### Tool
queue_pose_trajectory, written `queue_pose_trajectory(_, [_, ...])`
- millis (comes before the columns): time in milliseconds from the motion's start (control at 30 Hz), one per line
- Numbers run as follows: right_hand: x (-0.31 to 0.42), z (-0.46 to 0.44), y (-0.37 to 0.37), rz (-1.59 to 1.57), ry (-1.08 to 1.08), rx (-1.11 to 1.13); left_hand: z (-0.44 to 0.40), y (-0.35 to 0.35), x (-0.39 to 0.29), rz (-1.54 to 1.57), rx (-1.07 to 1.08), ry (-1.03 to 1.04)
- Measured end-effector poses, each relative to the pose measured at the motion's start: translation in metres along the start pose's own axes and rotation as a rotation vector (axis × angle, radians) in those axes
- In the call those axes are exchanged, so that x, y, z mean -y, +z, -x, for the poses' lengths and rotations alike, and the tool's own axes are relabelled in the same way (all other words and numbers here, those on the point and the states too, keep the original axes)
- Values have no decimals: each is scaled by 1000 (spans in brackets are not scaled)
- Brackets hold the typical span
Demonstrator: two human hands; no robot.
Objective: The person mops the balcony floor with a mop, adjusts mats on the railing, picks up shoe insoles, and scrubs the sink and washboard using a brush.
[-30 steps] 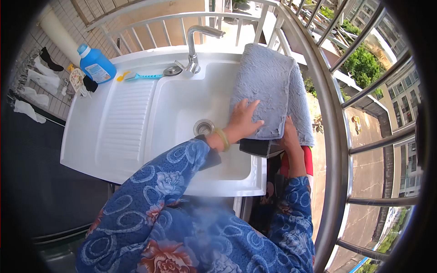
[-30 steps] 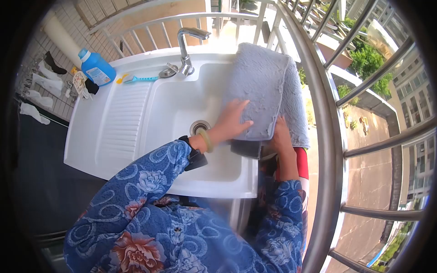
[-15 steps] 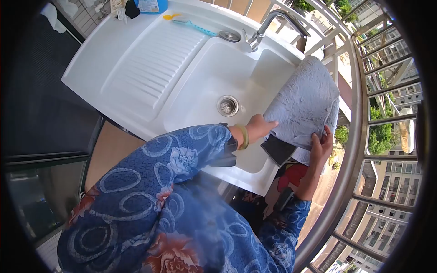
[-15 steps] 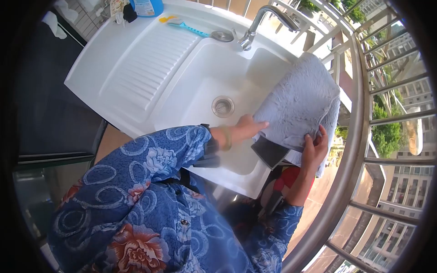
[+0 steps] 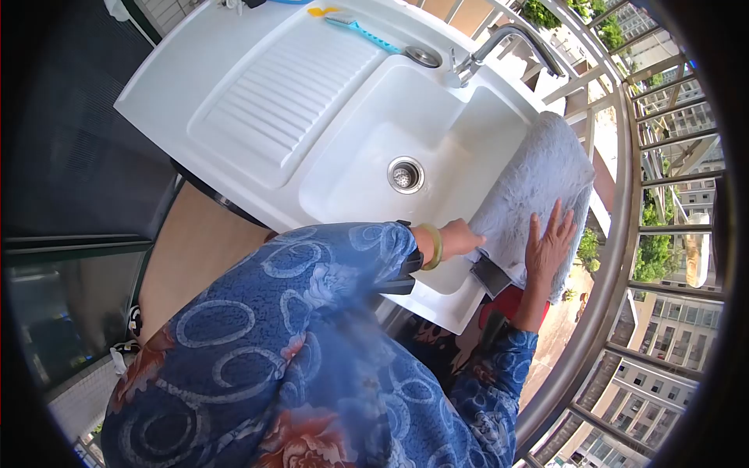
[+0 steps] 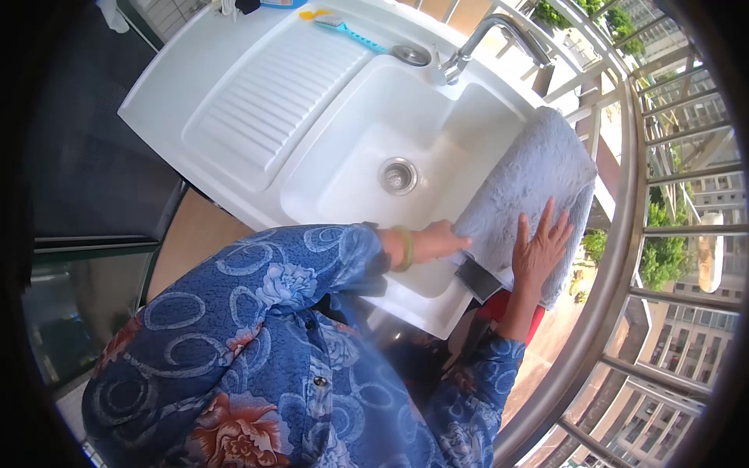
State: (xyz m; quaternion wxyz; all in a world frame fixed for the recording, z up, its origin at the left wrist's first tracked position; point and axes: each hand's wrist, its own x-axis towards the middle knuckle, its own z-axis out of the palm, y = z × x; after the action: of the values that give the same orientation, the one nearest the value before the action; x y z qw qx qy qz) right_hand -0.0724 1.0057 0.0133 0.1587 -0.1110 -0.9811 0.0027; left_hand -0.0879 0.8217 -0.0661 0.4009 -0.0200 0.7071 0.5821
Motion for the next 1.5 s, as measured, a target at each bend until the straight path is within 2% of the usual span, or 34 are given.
queue_pose_trajectory(33, [0, 5, 18, -4, 0, 81, 8, -8, -3, -58, 36, -49])
queue_pose_trajectory(100, [-2, 18, 58, -10, -1, 241, 39, -32, -9, -103, 42, -6])
queue_pose_trajectory(133, [-2, 15, 56, -32, 1, 283, 54, -48, -9, -124, 43, 18])
queue_pose_trajectory(200, [0, 14, 48, -47, 20, 322, 73, -79, 12, -156, -61, 208])
queue_pose_trajectory(233, [2, 11, 44, -56, 32, 333, 99, -104, 7, -68, -36, 197])
queue_pose_trajectory(267, [1, 10, 40, -108, 28, 220, 129, -129, -5, 22, -13, 186])
queue_pose_trajectory(367, [20, 1, 17, -193, 0, 23, 176, -189, 4, 72, -169, 255])
queue_pose_trajectory(500, [39, 13, 56, 130, -132, 236, 215, -241, 22, 78, -479, 239])
queue_pose_trajectory(600, [40, 10, 58, 119, -129, 253, 230, -266, 42, -12, -674, 363])
queue_pose_trajectory(667, [42, 0, 38, 105, -102, 360, 232, -285, 59, -99, -798, 426])
queue_pose_trajectory(700, [44, -6, 30, 96, -98, 411, 234, -293, 67, -96, -817, 444])
queue_pose_trajectory(800, [44, -29, 22, -22, -117, 12, 238, -313, 90, -110, -886, 477])
queue_pose_trajectory(900, [38, -38, 42, 111, -204, 161, 237, -329, 102, -193, -977, 483])
queue_pose_trajectory(933, [27, -32, 71, 93, -218, 297, 235, -335, 106, -232, -1025, 486])
queue_pose_trajectory(1067, [37, -35, 60, 146, -184, 373, 225, -358, 116, -475, -1171, 489])
queue_pose_trajectory(1200, [42, -46, 43, 58, -153, 442, 225, -370, 121, -651, -1184, 399])
queue_pose_trajectory(1233, [42, -51, 42, 61, -154, 445, 224, -369, 121, -677, -1187, 353])
queue_pose_trajectory(1300, [51, -59, 45, -3, -278, 299, 222, -374, 129, -621, -1184, 461])
queue_pose_trajectory(1400, [76, -69, 48, -177, -471, 57, 222, -375, 133, -613, -1129, 465])
queue_pose_trajectory(1500, [131, -80, 44, -312, -447, 128, 220, -372, 136, -729, -1187, 546])
